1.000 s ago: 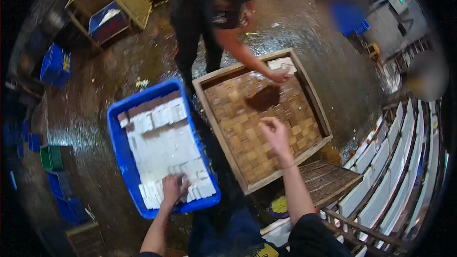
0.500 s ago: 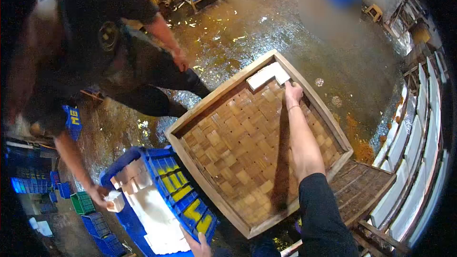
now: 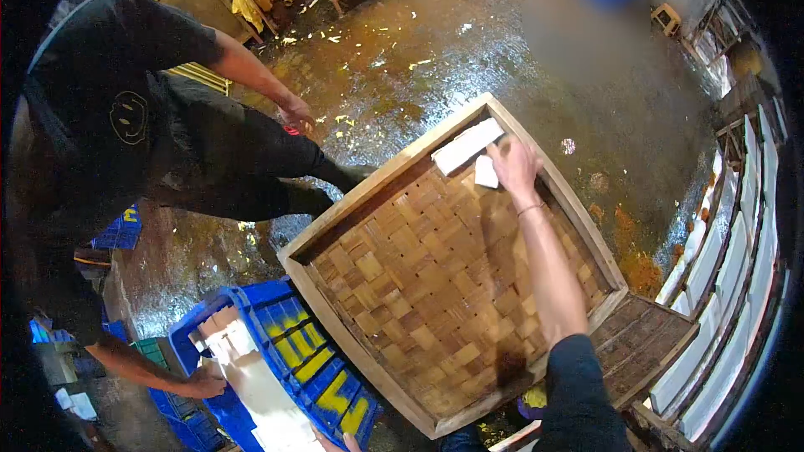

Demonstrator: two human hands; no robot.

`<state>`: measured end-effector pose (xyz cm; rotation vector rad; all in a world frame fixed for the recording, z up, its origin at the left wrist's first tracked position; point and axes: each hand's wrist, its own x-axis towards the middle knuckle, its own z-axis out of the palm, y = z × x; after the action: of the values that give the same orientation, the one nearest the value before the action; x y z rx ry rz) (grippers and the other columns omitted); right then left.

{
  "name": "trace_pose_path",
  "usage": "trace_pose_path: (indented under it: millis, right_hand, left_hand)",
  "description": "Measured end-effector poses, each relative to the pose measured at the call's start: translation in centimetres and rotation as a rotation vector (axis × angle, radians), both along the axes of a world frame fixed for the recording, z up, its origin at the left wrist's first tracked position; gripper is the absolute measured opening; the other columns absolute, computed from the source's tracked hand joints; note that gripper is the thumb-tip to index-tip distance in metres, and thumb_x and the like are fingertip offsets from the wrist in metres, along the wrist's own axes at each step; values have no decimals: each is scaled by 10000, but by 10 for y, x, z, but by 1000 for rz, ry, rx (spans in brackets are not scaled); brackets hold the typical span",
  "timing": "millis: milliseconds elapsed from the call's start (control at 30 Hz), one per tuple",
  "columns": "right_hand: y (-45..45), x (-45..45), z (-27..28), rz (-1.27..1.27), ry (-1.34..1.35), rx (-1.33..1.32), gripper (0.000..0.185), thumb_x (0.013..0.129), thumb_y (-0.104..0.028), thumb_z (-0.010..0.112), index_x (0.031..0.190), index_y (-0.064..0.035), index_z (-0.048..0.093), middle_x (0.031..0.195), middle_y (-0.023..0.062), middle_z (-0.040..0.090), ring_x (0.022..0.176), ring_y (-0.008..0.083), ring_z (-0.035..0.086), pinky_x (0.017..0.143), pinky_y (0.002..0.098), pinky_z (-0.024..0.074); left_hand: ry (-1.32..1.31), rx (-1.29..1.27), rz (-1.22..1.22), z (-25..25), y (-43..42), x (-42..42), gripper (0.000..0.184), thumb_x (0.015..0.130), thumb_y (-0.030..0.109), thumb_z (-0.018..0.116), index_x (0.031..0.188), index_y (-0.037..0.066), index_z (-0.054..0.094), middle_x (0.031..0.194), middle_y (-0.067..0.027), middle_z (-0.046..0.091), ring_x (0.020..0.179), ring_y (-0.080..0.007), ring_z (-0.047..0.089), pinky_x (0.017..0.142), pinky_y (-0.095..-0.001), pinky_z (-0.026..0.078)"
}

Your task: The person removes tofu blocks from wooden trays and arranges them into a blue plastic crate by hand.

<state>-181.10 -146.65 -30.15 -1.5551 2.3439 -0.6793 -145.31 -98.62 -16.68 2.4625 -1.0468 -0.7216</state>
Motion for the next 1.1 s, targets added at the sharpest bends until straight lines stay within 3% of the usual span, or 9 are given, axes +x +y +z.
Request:
trace_pose_path:
  millis: [100,367,467,567,633,667,767,1000,1100]
  right_hand:
    - [-43,-17,-21,386,406,-175,138,793,-182,650,926,-154,673,1140,128,569,1075,294,495,875,452,371]
    - [-47,-23,-16,508,612,-97,282,772,-97,628,1042,-175,635,1143,113,551,1111,286,466,840,445,386]
    - [-37,-36,-11,601,549,-113,299,777,-97,629,1072,-147,622,1115,89,591,1133,278,463,832,454,393]
    - [-38,-25,21,367,131,12,365,784,-136,650,1143,-115,587,1087,63,621,1160,287,455,884,470,390]
    - [-50,-23,17,318,-505,97,456,817,-252,648,1234,-105,534,1166,102,591,1193,320,435,964,506,349]
    - [-50,-18,4,318,-505,98,456,817,-252,648,1234,-105,534,1166,102,591,1193,320,435,964,506,349]
    - [-46,11,-38,246,115,18,570,846,-478,590,1229,-62,524,1309,191,487,1250,357,386,1034,550,277]
    - [-36,30,-40,270,-111,-59,548,797,-362,708,1158,15,538,1134,217,620,1061,362,590,922,441,459]
    - [-40,22,-22,179,-563,-190,568,747,-341,754,1164,-9,559,1011,200,677,968,307,659,845,389,518]
  left_hand:
    - [-11,19,17,-2,1,0,689,972,290,522,1422,-136,218,1465,-331,272,1371,-423,268,1132,-394,209]
    - [90,154,127,1,-2,5,699,957,307,532,1414,-133,238,1447,-332,300,1355,-421,295,1120,-391,229]
    - [111,121,107,4,-2,0,703,957,312,527,1414,-135,236,1449,-332,299,1361,-414,290,1125,-392,219]
    - [108,80,106,10,-12,-4,706,957,317,527,1411,-140,239,1449,-337,296,1366,-416,284,1129,-393,213]
    - [123,76,121,7,-5,-3,711,956,322,532,1409,-144,243,1449,-341,293,1367,-423,280,1130,-395,212]
    - [81,134,128,0,3,1,715,955,322,537,1406,-149,243,1446,-346,292,1364,-433,278,1131,-396,212]
    - [47,119,81,-8,9,8,723,954,325,542,1402,-157,242,1443,-356,289,1359,-450,275,1133,-399,211]
    - [80,143,83,1,1,5,672,956,262,535,1394,-161,253,1427,-361,306,1349,-442,297,1125,-406,227]
    - [73,95,59,1,1,7,657,959,249,528,1393,-161,254,1423,-360,309,1339,-443,308,1122,-407,231]
